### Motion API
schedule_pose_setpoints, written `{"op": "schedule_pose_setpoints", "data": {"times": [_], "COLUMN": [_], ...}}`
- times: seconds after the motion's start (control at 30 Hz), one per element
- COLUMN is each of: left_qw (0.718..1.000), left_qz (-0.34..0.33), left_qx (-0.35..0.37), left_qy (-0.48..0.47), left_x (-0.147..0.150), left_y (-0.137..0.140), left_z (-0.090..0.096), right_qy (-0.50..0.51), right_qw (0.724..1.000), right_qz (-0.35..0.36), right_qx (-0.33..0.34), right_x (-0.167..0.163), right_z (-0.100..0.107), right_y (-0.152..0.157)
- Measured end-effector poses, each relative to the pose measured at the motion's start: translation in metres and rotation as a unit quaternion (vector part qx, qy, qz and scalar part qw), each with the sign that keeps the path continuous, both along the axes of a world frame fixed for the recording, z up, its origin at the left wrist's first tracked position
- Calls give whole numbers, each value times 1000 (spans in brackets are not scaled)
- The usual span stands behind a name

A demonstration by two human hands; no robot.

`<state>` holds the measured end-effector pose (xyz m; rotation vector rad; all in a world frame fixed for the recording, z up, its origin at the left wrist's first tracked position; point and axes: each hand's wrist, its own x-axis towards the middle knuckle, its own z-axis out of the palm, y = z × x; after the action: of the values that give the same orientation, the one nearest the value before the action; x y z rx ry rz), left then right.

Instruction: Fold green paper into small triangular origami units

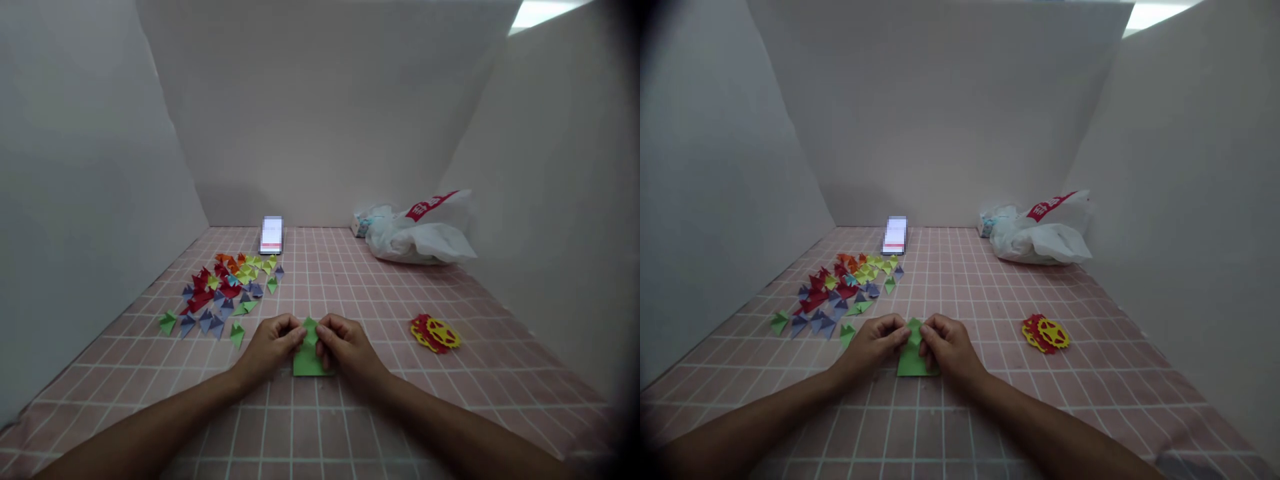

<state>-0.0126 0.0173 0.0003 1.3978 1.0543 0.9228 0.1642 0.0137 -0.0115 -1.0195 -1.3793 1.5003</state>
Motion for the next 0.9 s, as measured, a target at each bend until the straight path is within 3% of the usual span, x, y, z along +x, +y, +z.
{"op": "schedule_pose_setpoints", "data": {"times": [0.2,0.37,0.47,0.73,0.9], "left_qw": [996,987,985,987,994], "left_qz": [69,117,110,58,45], "left_qx": [-4,-1,-10,-26,-11], "left_qy": [-60,-115,-130,-144,-101], "left_x": [-2,-5,-3,-5,-9], "left_y": [7,14,12,8,11], "left_z": [-8,-10,-9,-9,-9], "right_qy": [12,-3,-34,-54,-24], "right_qw": [997,998,999,996,997], "right_qz": [-65,-34,22,27,15], "right_qx": [40,43,33,61,73], "right_x": [4,2,-6,-13,-11], "right_z": [-1,16,25,22,21], "right_y": [11,17,15,18,21]}}
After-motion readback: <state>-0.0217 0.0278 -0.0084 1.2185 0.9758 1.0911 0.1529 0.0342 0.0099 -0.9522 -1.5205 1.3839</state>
